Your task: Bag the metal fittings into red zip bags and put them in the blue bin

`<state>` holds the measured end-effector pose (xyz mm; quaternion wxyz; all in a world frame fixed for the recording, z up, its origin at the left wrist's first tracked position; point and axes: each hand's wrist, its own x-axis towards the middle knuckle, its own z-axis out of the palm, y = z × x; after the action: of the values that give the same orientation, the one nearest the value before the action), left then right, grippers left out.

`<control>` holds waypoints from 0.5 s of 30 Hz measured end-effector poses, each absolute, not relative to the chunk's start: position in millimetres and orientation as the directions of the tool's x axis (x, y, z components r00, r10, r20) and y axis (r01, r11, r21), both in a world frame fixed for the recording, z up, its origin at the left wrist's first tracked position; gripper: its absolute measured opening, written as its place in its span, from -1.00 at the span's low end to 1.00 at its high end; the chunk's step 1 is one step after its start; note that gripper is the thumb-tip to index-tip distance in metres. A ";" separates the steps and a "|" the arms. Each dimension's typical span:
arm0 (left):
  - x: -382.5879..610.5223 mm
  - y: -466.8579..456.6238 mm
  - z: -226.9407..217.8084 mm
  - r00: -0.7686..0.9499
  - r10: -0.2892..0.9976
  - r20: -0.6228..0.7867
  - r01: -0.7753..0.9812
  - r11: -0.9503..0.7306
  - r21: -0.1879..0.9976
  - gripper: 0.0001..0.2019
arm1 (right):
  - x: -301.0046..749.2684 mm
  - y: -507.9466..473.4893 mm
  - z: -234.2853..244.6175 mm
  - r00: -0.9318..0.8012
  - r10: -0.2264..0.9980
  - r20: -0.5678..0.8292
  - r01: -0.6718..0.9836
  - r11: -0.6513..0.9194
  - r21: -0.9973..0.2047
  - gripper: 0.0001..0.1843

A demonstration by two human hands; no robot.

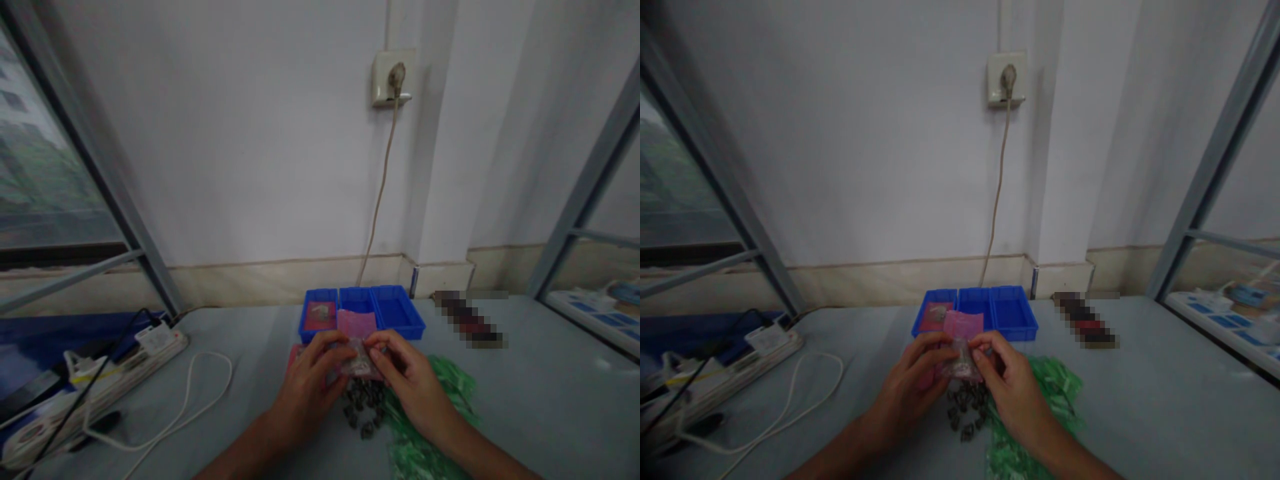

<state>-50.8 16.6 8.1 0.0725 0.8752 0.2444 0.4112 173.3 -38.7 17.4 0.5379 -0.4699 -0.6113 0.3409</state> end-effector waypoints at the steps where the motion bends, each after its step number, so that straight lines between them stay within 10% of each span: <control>1: -50.6 16.2 8.9 0.542 0.491 0.682 0.370 -0.868 0.331 -0.60 | 173.0 -38.8 17.6 0.021 0.943 0.333 0.200 0.323 -0.925 -0.74; 15: -51.8 17.1 12.7 0.540 0.448 0.712 0.352 -0.889 0.293 -0.52 | 171.7 -42.1 18.5 0.003 0.947 0.322 0.184 0.315 -0.931 -0.70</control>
<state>-51.8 17.1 12.7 0.0570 0.8756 0.2286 0.4217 171.7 -42.1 18.5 0.5352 -0.4640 -0.6094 0.3563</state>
